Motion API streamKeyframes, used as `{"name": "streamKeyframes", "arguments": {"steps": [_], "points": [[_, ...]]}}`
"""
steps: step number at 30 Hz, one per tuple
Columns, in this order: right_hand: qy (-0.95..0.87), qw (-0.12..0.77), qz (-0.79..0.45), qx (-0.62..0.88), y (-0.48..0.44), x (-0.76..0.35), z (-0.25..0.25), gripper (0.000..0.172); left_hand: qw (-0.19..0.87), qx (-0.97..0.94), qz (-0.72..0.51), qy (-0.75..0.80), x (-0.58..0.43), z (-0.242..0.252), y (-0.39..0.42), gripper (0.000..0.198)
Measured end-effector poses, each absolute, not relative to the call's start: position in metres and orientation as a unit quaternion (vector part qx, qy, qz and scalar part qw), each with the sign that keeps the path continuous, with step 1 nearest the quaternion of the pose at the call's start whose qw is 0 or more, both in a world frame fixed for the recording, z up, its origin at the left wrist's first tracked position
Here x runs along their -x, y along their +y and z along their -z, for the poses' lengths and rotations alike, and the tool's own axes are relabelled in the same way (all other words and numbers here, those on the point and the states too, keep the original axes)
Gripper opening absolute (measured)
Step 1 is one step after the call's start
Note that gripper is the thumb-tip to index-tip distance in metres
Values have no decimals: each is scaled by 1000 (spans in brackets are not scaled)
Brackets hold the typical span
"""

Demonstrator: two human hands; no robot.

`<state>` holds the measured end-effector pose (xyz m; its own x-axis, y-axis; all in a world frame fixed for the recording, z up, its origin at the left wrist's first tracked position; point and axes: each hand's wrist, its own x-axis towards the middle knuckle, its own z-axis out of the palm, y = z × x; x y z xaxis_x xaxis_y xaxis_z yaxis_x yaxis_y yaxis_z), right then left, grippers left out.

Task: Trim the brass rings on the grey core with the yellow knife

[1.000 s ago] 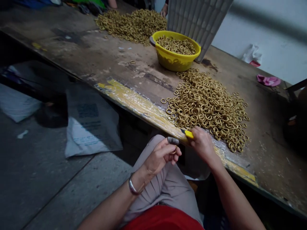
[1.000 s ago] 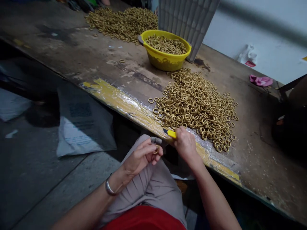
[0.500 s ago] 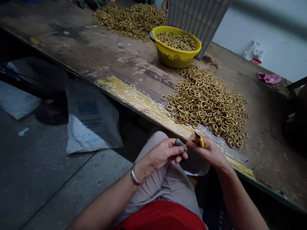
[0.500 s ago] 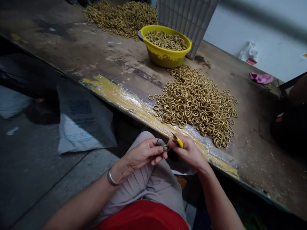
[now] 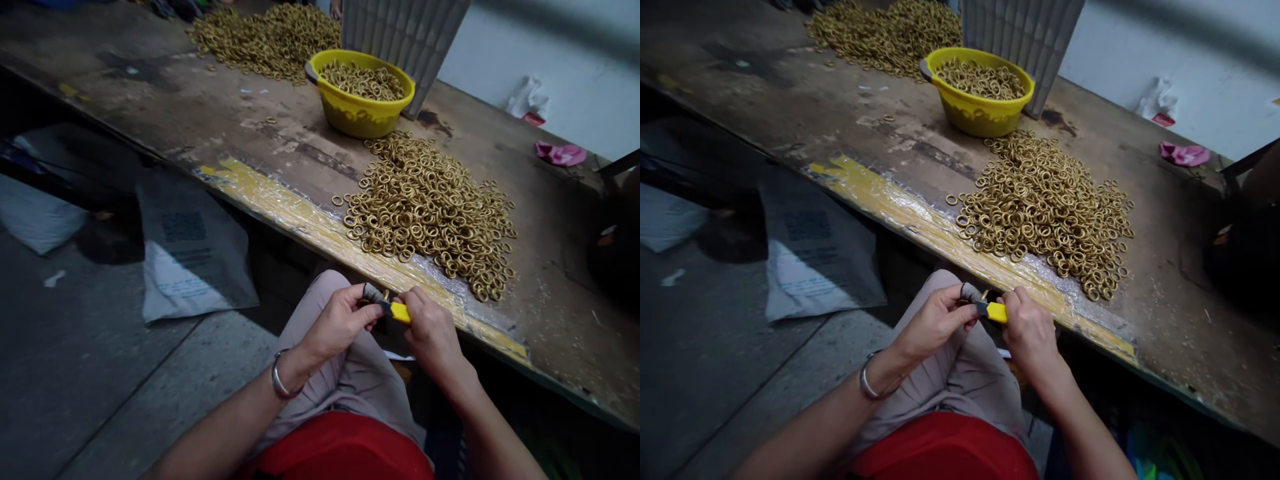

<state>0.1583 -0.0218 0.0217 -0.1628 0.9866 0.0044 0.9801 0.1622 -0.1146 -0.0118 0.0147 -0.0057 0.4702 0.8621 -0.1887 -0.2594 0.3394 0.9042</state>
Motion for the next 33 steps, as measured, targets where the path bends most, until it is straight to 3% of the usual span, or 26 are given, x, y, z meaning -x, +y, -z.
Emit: {"name": "streamKeyframes", "arguments": {"steps": [6,12,17,20,23,26,31,33], "points": [[-679,-62,21,731,10,-186,-18,19,745,-457,-355,333,20,-7,12,16],[-729,36,13,684,42,-196,-9,27,821,-305,-344,339,18,6,14,36],[-738,25,-20,674,54,-191,-9,29,850,-257,-342,307,18,17,27,30],[-711,155,-141,671,50,-192,-18,13,848,-262,-346,303,18,17,33,30],[-598,277,-395,640,38,-187,-27,31,787,-344,-373,352,13,17,32,33],[-433,324,-600,589,27,-176,-29,35,680,-441,-423,405,7,18,25,25],[-275,355,-712,540,18,-161,-22,39,495,-596,-455,439,5,21,14,8],[-279,353,-709,544,14,-157,-24,41,495,-596,-448,445,6,20,12,7]]}}
